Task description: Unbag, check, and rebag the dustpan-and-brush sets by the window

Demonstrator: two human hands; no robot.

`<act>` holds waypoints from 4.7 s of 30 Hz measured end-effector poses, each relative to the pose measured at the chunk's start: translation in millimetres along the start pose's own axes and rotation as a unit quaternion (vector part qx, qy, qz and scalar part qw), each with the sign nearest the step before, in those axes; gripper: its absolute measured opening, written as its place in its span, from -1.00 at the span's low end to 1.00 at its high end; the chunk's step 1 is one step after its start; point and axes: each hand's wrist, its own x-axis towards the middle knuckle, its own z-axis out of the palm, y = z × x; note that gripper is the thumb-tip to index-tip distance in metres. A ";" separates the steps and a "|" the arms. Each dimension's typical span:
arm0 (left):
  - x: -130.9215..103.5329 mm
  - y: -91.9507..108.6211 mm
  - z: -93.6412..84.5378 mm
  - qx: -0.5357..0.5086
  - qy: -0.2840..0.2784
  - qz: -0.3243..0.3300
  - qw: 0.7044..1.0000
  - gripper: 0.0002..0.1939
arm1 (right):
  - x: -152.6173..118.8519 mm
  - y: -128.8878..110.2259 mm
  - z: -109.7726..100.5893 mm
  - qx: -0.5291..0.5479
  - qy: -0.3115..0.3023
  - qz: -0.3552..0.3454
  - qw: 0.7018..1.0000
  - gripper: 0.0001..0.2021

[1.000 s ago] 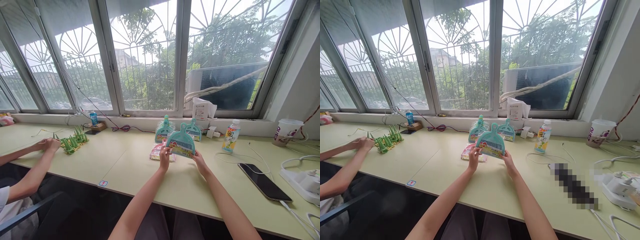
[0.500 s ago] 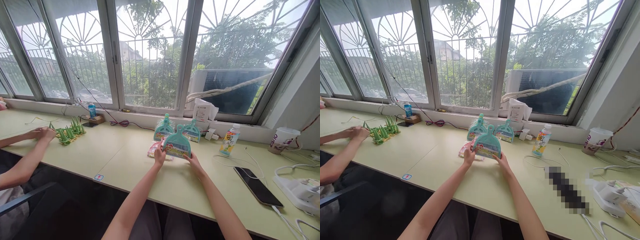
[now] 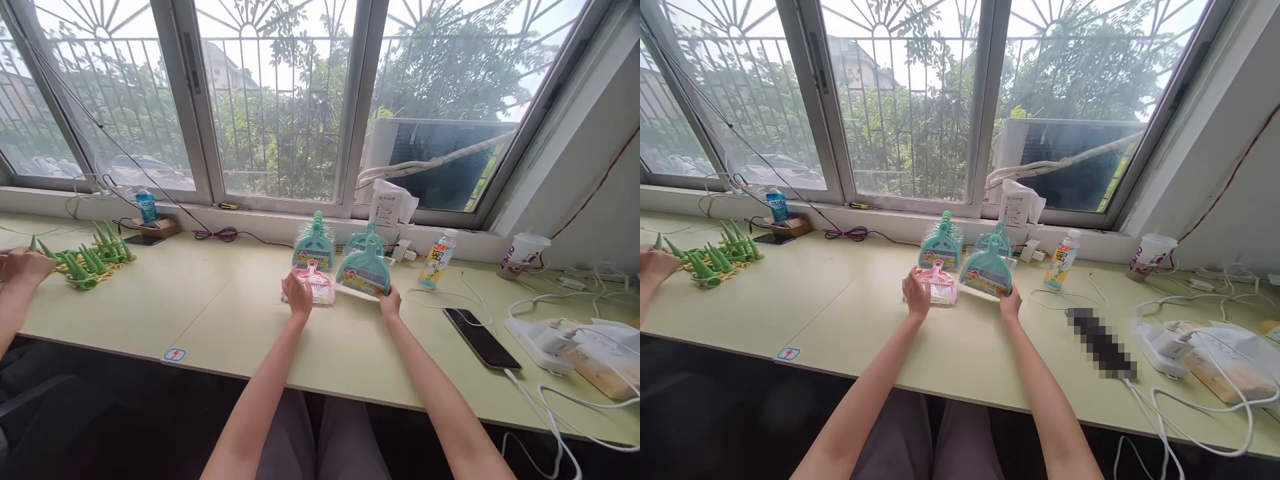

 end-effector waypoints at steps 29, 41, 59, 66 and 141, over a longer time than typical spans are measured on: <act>47.1 -52.0 28.5 0.120 -0.179 -0.105 0.971 -0.68 | 206.1 52.0 104.3 -0.080 0.015 0.076 0.994 -0.27; 46.5 -47.0 22.5 0.100 -0.216 -0.098 0.966 -0.68 | 210.0 51.4 105.9 -0.113 0.066 0.099 0.986 -0.42; 46.6 -47.4 21.7 0.094 -0.223 -0.092 0.966 -0.69 | 207.8 59.1 106.1 -0.084 0.115 0.068 0.988 -0.25; 46.5 -46.9 22.6 0.112 -0.226 -0.086 0.964 -0.69 | 208.0 57.8 105.9 -0.051 0.140 0.096 0.984 -0.32; 11.3 -3.8 12.6 -0.461 -0.347 -0.198 0.792 -0.23 | -61.9 -79.8 30.2 0.394 -0.196 -0.013 0.898 -0.59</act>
